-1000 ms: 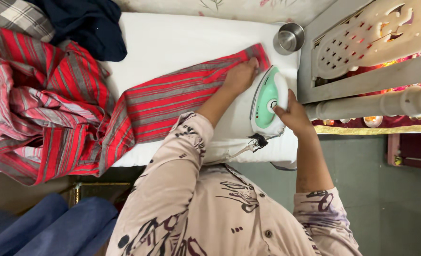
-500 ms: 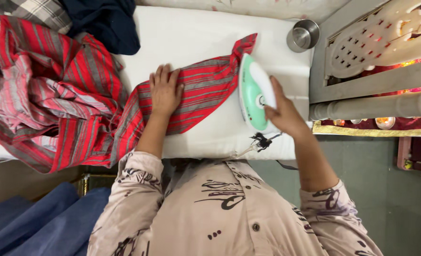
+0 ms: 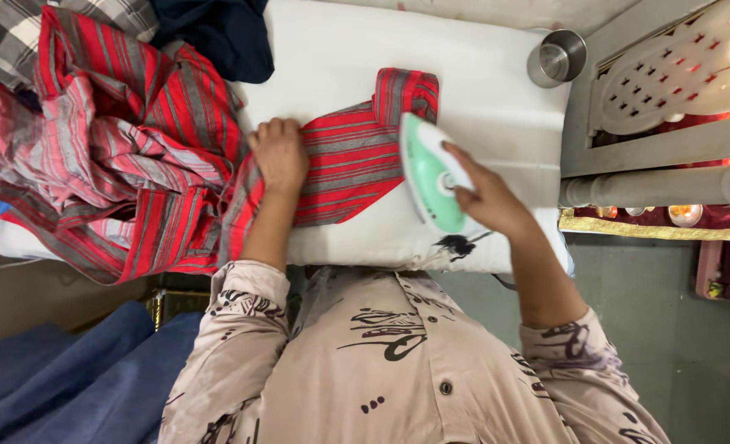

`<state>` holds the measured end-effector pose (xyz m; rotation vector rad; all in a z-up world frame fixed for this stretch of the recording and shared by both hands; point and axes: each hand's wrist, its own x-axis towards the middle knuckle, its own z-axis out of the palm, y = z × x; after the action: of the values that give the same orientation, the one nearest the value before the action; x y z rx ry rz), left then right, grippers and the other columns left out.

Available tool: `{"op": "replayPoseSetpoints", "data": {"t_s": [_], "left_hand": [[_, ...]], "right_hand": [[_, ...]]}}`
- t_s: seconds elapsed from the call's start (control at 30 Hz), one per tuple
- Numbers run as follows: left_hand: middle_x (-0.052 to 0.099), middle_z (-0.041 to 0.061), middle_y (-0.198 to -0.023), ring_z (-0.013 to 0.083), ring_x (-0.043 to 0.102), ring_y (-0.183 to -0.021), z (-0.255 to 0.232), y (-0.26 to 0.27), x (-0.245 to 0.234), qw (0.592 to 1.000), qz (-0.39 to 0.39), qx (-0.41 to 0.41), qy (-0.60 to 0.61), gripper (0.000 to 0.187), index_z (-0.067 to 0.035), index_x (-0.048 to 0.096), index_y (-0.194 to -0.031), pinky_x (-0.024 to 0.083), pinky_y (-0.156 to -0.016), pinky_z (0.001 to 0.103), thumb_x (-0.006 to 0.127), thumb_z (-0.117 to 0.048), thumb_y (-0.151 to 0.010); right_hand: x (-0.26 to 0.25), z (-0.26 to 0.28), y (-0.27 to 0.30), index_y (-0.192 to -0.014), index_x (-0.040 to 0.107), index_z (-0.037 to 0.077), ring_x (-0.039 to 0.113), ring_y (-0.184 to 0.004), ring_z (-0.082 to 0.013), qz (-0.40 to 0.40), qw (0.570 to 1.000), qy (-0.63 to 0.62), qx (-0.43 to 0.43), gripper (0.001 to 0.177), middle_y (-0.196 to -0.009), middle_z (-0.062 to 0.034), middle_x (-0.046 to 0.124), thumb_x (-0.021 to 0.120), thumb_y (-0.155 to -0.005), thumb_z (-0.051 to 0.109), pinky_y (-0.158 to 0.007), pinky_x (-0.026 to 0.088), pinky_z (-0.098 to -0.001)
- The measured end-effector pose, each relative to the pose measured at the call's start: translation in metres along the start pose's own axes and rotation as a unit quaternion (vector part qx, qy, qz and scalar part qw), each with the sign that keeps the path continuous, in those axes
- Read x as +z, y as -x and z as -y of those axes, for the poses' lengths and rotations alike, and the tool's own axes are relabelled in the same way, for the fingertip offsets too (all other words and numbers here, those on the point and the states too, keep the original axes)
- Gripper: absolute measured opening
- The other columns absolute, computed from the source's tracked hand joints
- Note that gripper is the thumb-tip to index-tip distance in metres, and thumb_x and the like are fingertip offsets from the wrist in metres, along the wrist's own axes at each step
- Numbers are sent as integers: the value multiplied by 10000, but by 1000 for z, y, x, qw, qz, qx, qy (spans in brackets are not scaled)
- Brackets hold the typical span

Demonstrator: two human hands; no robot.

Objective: The person irons a red and grey striped shirt on a white ironing board. They repeatedly smooth the fabric, reposition the shirt, and use a green and white iron to press different sections of the garment.

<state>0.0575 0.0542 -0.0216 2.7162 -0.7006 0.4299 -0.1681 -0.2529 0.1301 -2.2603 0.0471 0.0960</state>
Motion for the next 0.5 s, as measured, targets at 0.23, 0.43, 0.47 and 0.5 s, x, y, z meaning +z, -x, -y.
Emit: {"op": "replayPoseSetpoints", "data": {"t_s": [0.23, 0.43, 0.47, 0.5], "left_hand": [[669, 210, -1071, 402, 656, -918, -97, -40, 13, 956, -12, -17, 293, 407, -9, 629, -1183, 536, -773, 490, 763, -302, -933], [726, 138, -869, 362, 721, -801, -164, -95, 60, 915, 27, -87, 393, 297, -99, 547, -1172, 569, -739, 475, 697, -206, -939], [724, 131, -885, 362, 722, -809, -181, -99, 65, 916, -14, -48, 398, 237, -116, 546, -1160, 575, -744, 470, 674, -164, -967], [717, 143, -890, 361, 719, -808, -200, -103, 68, 900, 22, -20, 435, 261, -117, 544, -1195, 577, -753, 457, 661, -144, -964]], "right_hand": [[-47, 5, 46, -1624, 324, 142, 638, -927, -200, -100, 983, -48, 146, 779, -1416, -170, 595, 504, -899, -80, -840, 528, -319], [-56, 2, 80, -1638, 310, 106, 611, -803, -137, -169, 968, -106, 152, 768, -1293, -148, 615, 500, -919, -86, -761, 536, -292], [-56, 2, 84, -1639, 307, 99, 606, -796, -137, -174, 967, -119, 143, 767, -1295, -144, 608, 498, -920, -88, -760, 537, -288], [-57, 2, 89, -1633, 310, 93, 605, -786, -140, -176, 968, -110, 143, 766, -1305, -139, 608, 499, -914, -92, -763, 537, -289]]}}
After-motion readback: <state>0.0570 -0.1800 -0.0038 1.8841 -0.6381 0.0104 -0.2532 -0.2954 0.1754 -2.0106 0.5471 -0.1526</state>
